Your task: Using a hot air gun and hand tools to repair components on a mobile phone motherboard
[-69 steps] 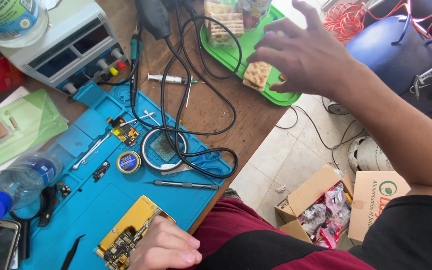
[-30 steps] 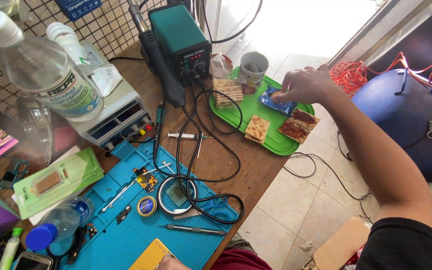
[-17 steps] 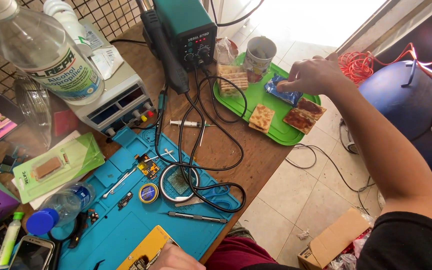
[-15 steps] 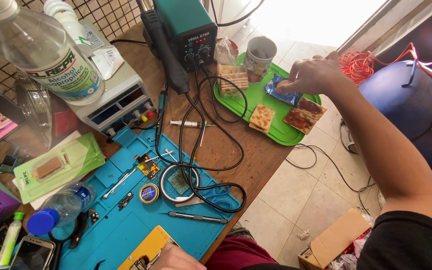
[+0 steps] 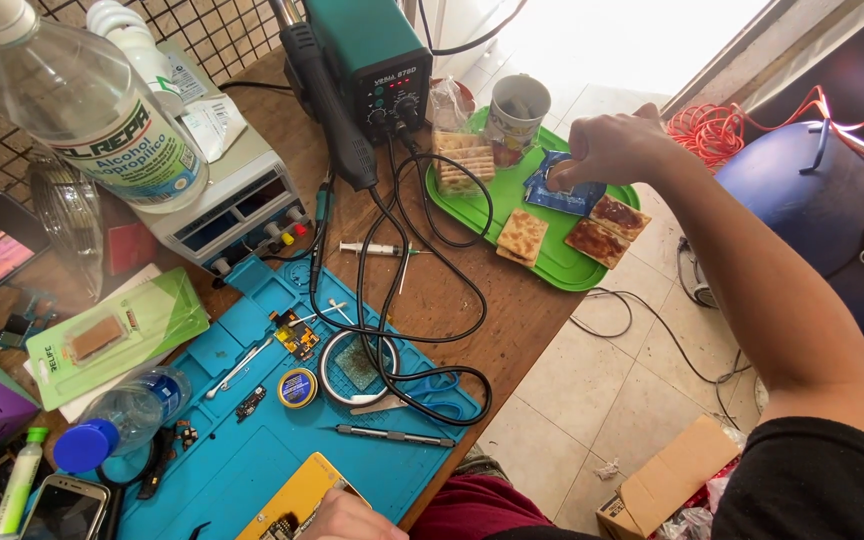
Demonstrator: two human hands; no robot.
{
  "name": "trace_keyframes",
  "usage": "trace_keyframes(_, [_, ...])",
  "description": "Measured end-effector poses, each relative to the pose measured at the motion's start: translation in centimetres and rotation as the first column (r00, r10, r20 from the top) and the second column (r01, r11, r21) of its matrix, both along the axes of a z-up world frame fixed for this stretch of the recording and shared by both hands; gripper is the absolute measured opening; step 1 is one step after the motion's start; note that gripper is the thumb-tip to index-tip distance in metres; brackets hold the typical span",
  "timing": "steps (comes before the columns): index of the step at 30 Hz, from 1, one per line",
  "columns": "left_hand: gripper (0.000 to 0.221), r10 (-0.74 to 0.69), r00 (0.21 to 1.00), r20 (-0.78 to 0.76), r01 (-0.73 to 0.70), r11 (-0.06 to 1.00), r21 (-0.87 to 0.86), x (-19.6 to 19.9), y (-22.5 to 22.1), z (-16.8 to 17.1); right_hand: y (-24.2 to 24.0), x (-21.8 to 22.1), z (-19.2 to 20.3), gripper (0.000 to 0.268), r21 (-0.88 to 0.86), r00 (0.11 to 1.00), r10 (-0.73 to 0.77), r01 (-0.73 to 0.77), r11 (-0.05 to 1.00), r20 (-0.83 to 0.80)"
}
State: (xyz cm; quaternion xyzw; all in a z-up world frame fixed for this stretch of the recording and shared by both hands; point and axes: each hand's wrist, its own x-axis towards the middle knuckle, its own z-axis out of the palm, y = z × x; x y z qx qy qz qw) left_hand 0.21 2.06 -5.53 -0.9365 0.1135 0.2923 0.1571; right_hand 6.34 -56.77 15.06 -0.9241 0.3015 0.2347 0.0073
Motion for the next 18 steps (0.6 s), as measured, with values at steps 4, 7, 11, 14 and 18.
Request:
trace_keyframes(4, [0.038, 0.059, 0.992, -0.113, -0.098, 0.918, -0.384, 0.5, 0.2, 2.4, 0.0, -0.2, 0.6, 0.062, 0.248, 0.988, -0.136, 0.114, 0.962, 0.074])
trace_keyframes(7, [0.022, 0.010, 0.967, -0.256, -0.154, 0.821, -0.549, 1.6, 0.2, 4.7, 0.3, -0.4, 1.0, 0.057, 0.301, 0.988, -0.129, 0.097, 0.949, 0.086])
trace_keyframes(11, [0.011, -0.663, 0.720, -0.205, -0.059, 0.236, -0.970, 5.8, 3.6, 2.0, 0.3, -0.3, 1.0, 0.048, 0.357, 0.982, -0.142, 0.089, 0.930, 0.125])
trace_keyframes(14, [0.014, -0.861, 0.488, -0.143, -0.173, 0.064, -0.983, 7.0, 3.9, 1.6, 1.1, -0.3, 2.2, 0.046, 0.386, 0.974, -0.192, 0.131, 0.913, 0.124])
trace_keyframes(18, [0.021, -0.869, 0.492, -0.054, -0.159, -0.029, -0.987, 6.8, 3.9, 1.4, 1.0, -0.6, 2.5, 0.051, 0.402, 0.962, -0.202, 0.114, 0.908, 0.184])
